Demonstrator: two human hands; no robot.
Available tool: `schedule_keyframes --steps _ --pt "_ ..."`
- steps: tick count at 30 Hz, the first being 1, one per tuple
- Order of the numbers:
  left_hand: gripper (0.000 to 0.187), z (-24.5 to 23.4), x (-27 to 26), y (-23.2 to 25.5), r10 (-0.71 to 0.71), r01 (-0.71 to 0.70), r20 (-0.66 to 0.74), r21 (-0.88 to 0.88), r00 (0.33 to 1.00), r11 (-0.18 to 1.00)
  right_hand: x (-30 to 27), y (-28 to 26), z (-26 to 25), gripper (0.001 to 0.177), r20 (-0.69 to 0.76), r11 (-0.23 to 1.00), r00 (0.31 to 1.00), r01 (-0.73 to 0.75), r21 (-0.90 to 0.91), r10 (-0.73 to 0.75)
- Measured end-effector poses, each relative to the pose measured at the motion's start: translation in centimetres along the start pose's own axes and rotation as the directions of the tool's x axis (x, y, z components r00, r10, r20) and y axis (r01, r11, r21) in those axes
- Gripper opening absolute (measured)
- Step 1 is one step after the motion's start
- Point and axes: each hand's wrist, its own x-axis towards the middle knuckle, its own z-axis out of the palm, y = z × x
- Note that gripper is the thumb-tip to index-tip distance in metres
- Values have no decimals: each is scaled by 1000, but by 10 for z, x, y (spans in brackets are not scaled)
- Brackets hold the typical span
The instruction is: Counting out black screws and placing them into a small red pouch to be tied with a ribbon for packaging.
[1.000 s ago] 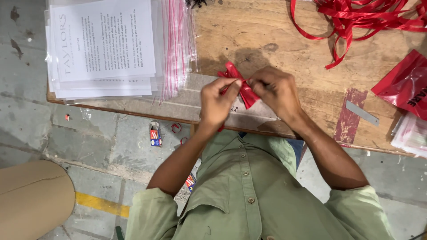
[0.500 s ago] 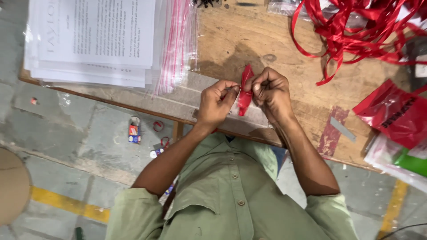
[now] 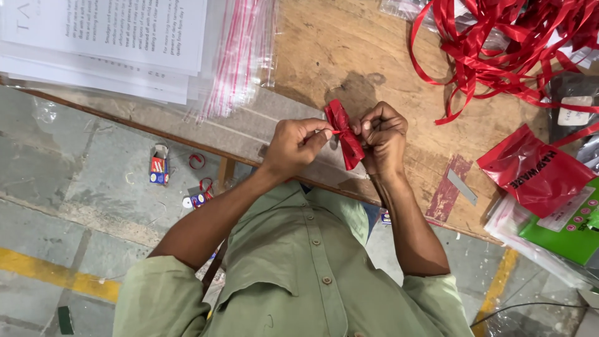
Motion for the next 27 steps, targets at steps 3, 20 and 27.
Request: schedule_keyframes --steps 3,20,27 --pt "18 -8 5 -25 -46 49 91 -28 995 998 3 2 -4 17 -25 997 997 -71 5 71" --pt "16 41 4 2 -433 391 147 -737 889 551 -20 -12 13 15 247 721 929 371 -585 -277" --pt "17 15 7 16 195 -196 27 226 980 954 -9 -7 0 12 66 988 993 -88 -125 97"
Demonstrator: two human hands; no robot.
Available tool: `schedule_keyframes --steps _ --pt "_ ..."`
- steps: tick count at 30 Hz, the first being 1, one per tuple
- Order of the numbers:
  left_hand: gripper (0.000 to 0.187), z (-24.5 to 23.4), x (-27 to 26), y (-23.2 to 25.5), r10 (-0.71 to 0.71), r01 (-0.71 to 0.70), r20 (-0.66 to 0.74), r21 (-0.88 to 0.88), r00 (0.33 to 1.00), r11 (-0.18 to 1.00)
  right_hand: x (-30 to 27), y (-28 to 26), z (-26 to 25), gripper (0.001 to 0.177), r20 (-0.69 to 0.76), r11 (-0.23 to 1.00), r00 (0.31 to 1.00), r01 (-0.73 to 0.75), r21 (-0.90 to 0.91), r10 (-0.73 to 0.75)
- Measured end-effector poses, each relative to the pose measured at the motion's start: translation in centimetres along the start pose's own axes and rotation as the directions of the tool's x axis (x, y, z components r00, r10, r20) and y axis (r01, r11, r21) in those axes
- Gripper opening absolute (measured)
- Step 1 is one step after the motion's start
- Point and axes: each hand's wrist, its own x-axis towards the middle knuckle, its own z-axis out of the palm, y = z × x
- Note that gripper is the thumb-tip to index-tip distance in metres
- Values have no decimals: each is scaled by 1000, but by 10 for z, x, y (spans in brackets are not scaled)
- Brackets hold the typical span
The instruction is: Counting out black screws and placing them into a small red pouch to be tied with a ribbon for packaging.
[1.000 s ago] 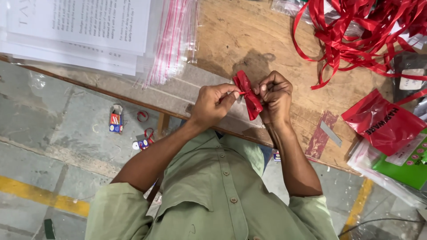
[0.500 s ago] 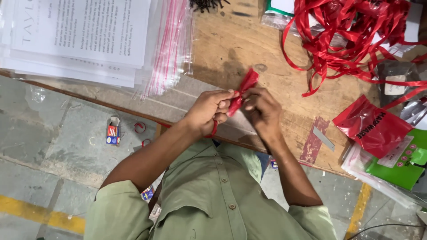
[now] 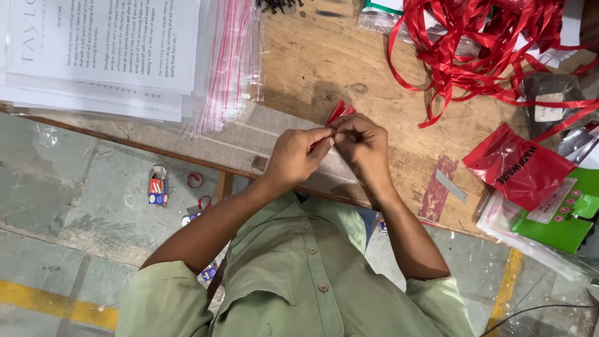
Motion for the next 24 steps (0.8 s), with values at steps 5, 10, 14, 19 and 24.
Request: schedule_keyframes --steps 5,10,14,19,24 --pt "11 -9 2 4 100 -86 -26 333 995 939 -5 -59 40 21 362 178 796 496 -850 -486" --pt "13 -24 1 7 182 -138 -61 435 981 890 10 -65 35 46 675 -54 622 718 -694 -396" --pt "14 -30 2 8 231 -180 -59 453 971 873 19 -57 31 39 685 15 621 745 -667 -381" --pt "19 -39 5 19 441 -332 -22 624 897 707 23 -37 29 32 482 304 793 595 -744 -372" --pt "24 -38 3 14 531 -397 -39 620 846 677 30 -20 20 9 313 686 920 386 -617 -235"
